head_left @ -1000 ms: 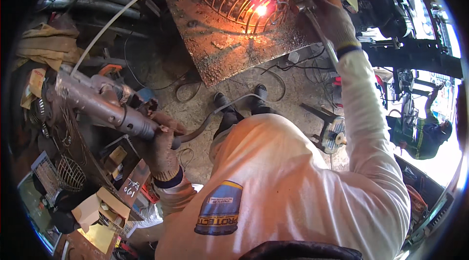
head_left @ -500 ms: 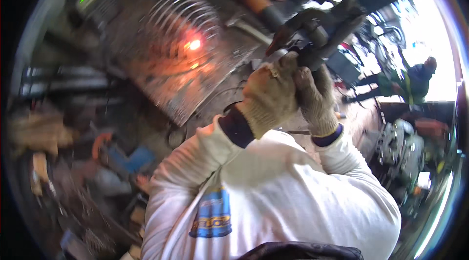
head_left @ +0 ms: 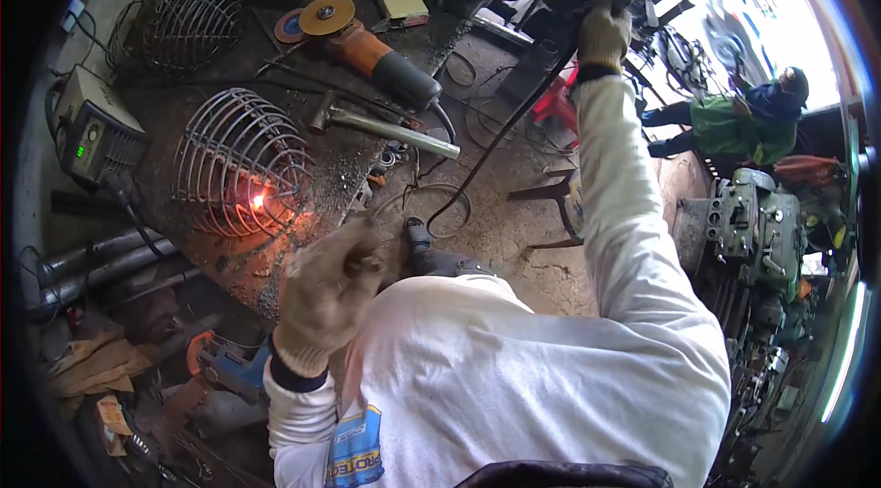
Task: The person welds metal rods onto a wire cage structure on a workbench, uses a hammer to shape the rods, and grinds the welded joints with an angle grinder.
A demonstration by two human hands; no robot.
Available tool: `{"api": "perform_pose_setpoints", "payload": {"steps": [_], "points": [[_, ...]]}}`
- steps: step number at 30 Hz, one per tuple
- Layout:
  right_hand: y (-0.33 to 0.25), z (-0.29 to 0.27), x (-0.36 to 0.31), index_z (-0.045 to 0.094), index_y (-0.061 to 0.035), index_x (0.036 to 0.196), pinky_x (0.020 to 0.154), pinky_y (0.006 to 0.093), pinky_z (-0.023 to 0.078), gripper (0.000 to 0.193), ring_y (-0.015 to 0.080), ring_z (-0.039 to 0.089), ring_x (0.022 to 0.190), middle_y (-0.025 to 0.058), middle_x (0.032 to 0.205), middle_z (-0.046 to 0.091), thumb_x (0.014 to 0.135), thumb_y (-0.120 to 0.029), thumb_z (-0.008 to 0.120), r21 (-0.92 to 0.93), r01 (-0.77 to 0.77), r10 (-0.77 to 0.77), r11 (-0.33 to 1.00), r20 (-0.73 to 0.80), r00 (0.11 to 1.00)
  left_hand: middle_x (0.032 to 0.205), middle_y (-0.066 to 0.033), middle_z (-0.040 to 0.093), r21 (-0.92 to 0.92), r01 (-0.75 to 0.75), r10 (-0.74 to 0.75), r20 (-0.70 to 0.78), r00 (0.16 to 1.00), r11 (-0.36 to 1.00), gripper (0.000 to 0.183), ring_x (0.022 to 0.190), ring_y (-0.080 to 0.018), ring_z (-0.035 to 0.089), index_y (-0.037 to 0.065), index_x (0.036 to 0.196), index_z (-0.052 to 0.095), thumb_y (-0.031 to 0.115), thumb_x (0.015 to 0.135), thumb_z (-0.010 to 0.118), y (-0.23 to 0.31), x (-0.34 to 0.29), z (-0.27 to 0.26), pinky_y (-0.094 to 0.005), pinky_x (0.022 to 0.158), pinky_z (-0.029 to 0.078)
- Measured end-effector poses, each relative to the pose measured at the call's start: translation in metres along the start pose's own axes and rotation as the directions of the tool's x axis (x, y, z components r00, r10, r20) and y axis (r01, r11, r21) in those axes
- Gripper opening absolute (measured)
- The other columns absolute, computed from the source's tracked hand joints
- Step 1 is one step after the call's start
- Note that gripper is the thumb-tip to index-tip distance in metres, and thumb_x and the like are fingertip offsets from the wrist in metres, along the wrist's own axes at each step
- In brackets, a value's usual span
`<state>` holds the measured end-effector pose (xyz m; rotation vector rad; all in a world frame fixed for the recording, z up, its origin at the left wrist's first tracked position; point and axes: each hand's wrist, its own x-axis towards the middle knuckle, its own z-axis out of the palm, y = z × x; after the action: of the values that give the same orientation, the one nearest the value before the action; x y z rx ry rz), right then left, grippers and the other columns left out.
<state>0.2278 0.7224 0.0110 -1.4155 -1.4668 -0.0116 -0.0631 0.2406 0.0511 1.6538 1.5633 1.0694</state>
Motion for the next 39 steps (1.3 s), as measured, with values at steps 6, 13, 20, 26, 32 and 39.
{"api": "perform_pose_setpoints", "payload": {"steps": [6, 13, 20, 26, 32, 39], "points": [[-0.032, 0.093, 0.023, 0.071, -0.0076, 0.107, 0.091, 0.0443, 0.049, 0.044, 0.0327, 0.067, 0.101, 0.0174, 0.105, 0.071, 0.089, -0.045, 0.055, -0.266, -0.253, 0.277, 0.930, 0.056, 0.959, 0.087, -0.0054, 0.068, -0.035, 0.333, -0.320, -0.385, 0.866, 0.942, 0.013, 0.071, -0.0108, 0.063, 0.004, 0.102, 0.065, 0.005, 0.089, 0.065, -0.006, -0.028, -0.033, -0.0279, 0.064, 0.051], [0.009, 0.136, 0.003, 0.072, -0.0120, 0.115, 0.095, 0.0411, 0.048, 0.054, 0.0337, 0.065, 0.109, 0.0153, 0.113, 0.071, 0.088, -0.054, 0.053, -0.046, -0.096, 0.101, 0.994, 0.122, 0.987, 0.099, -0.0083, 0.071, -0.101, 0.298, -0.272, -0.740, 0.615, 0.949, 0.021, 0.082, -0.0146, 0.068, 0.002, 0.113, 0.062, 0.002, 0.092, 0.062, -0.013, -0.041, -0.063, -0.0276, 0.067, 0.053], [-0.013, 0.108, -0.027, 0.068, -0.0027, 0.118, 0.091, 0.0371, 0.052, 0.045, 0.0309, 0.068, 0.105, 0.0179, 0.108, 0.072, 0.088, -0.036, 0.062, 0.022, -0.157, 0.142, 0.987, 0.321, 0.936, 0.101, -0.0133, 0.071, 0.076, 0.444, -0.162, -0.866, 0.473, 0.893, 0.030, 0.084, -0.0177, 0.070, -0.001, 0.114, 0.062, 0.023, 0.095, 0.065, -0.046, -0.043, -0.098, -0.0303, 0.067, 0.055], [-0.109, 0.028, -0.191, 0.068, -0.0064, 0.111, 0.079, 0.0373, 0.054, 0.026, 0.0295, 0.067, 0.089, 0.0144, 0.099, 0.070, 0.089, -0.021, 0.067, 0.319, 0.451, -0.543, 0.834, 0.323, 0.775, 0.112, -0.0211, 0.067, 0.516, 0.670, -0.077, -0.759, 0.647, 0.534, 0.045, 0.103, -0.0393, 0.065, 0.007, 0.120, 0.063, 0.045, 0.096, 0.055, -0.125, 0.009, -0.168, -0.0427, 0.086, 0.052], [-0.200, -0.015, -0.289, 0.064, -0.0153, 0.121, 0.085, 0.0449, 0.051, 0.037, 0.0350, 0.064, 0.101, 0.0155, 0.110, 0.064, 0.089, -0.033, 0.066, 0.221, 0.542, -0.503, 0.810, 0.736, 0.452, 0.121, -0.0228, 0.064, 0.554, 0.526, -0.296, -0.453, 0.841, 0.645, 0.047, 0.116, -0.0402, 0.058, 0.004, 0.123, 0.062, 0.040, 0.098, 0.043, -0.183, 0.038, -0.216, -0.0398, 0.097, 0.046], [-0.199, -0.002, -0.298, 0.059, -0.0227, 0.129, 0.089, 0.0472, 0.050, 0.039, 0.0372, 0.060, 0.108, 0.0150, 0.119, 0.060, 0.092, -0.036, 0.060, -0.061, 0.621, -0.307, 0.781, 0.829, 0.468, 0.119, -0.0132, 0.068, 0.151, 0.386, -0.305, -0.386, 0.871, 0.910, 0.048, 0.107, -0.0215, 0.061, 0.001, 0.123, 0.064, 0.040, 0.098, 0.053, -0.209, 0.043, -0.226, -0.0313, 0.093, 0.046]]}}
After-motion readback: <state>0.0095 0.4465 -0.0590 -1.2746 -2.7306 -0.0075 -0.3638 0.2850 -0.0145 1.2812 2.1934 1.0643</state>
